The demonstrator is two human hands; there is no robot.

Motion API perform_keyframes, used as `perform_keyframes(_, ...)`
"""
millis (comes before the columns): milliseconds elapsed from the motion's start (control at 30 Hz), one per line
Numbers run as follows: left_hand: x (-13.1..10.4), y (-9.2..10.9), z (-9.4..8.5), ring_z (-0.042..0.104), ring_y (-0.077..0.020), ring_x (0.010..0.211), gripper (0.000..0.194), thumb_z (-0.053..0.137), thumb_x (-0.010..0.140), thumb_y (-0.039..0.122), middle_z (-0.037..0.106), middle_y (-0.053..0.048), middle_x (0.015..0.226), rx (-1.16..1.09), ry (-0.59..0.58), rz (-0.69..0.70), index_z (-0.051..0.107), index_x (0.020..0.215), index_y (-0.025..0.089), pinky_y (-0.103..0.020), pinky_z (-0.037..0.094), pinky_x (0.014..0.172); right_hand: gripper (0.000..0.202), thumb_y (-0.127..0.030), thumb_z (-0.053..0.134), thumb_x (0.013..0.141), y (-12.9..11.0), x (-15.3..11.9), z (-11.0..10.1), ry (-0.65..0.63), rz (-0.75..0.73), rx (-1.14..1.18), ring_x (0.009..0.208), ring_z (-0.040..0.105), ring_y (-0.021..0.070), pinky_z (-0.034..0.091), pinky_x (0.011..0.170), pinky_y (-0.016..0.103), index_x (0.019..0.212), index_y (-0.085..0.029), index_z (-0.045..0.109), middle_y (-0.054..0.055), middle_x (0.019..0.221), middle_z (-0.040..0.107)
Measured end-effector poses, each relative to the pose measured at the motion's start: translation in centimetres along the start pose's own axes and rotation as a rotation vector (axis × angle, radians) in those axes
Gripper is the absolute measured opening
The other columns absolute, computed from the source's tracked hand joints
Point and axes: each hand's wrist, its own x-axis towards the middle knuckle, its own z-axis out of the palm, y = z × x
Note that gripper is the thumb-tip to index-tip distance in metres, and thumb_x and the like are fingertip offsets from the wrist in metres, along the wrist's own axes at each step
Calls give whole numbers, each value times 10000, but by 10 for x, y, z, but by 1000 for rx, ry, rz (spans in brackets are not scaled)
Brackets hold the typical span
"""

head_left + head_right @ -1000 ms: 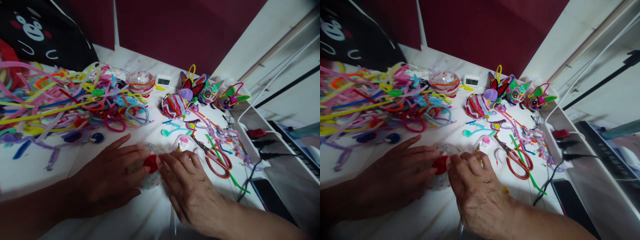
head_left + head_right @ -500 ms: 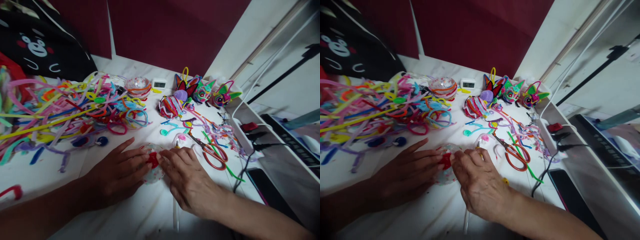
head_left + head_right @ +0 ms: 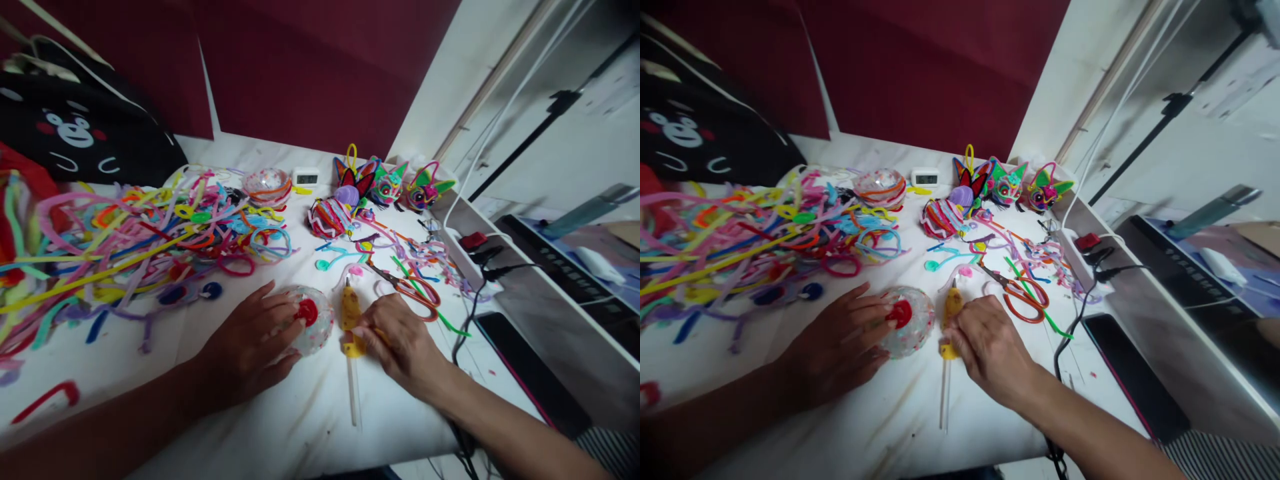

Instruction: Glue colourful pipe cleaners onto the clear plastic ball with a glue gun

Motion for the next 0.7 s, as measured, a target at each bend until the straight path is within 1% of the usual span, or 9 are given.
perform_keyframes(100, 4, 2, 5, 643, -308, 1302, 335, 710, 948, 198, 707, -132, 1246, 15, 32, 8, 626, 1272, 180, -587, 502, 1204, 186, -176, 520, 1076, 0, -1, 4, 30, 20, 3, 753, 645, 192, 513, 752, 353, 919, -207, 615, 34, 797, 690)
perform_keyframes(200, 12, 5, 9, 663, -312, 1213, 267, 693, 1001, 317, 686, -150, 1161, 39, 92, 32, 626, 1203, 155, -518, 630, 1044, 188, -183, 516, 1075, 0, -1, 5, 58, 15, 12, 738, 639, 193, 513, 743, 349, 914, -207, 608, 32, 785, 682)
perform_keyframes(267, 15, 8, 10, 681, -308, 1169, 261, 689, 1014, 364, 681, -141, 1119, 82, 99, 16, 625, 1162, 158, -472, 672, 959, 183, -183, 514, 1070, 1, -2, 4, 53, 9, 16, 741, 645, 195, 517, 749, 354, 920, -209, 615, 34, 794, 686)
perform_keyframes(333, 17, 9, 10, 696, -300, 1148, 247, 694, 1016, 366, 683, -124, 1097, 111, 79, -16, 620, 1149, 171, -437, 692, 914, 183, -182, 511, 1065, 3, -4, 3, 46, 11, 28, 743, 651, 196, 521, 753, 358, 923, -209, 623, 37, 806, 694)
perform_keyframes(400, 17, 9, 8, 704, -295, 1149, 217, 674, 1029, 354, 684, -116, 1095, 102, 73, -35, 621, 1136, 173, -421, 698, 905, 185, -186, 512, 1063, 5, -5, 3, 40, 19, 53, 743, 654, 195, 523, 761, 363, 922, -207, 630, 40, 812, 702)
perform_keyframes(467, 18, 4, 6, 712, -292, 1169, 201, 646, 1044, 354, 690, -111, 1116, 66, 72, -34, 627, 1119, 169, -420, 692, 942, 189, -197, 517, 1065, 5, -6, 3, 40, 19, 80, 744, 656, 193, 523, 780, 370, 919, -203, 636, 42, 815, 706)
perform_keyframes(567, 23, -11, 0, 729, -270, 1197, 220, 629, 1056, 382, 710, -99, 1161, 15, 42, 14, 633, 1121, 171, -390, 675, 1005, 181, -191, 526, 1068, 5, -8, 5, 56, -2, 108, 739, 649, 190, 512, 805, 380, 925, -198, 637, 34, 798, 700)
perform_keyframes(700, 31, -33, -6, 727, -235, 1237, 203, 581, 1076, 328, 722, -76, 1249, -20, -9, 77, 655, 1156, 157, -351, 643, 1058, 150, -165, 535, 1058, 5, -7, 5, 79, 4, 123, 753, 639, 195, 504, 790, 374, 944, -201, 627, 31, 807, 695)
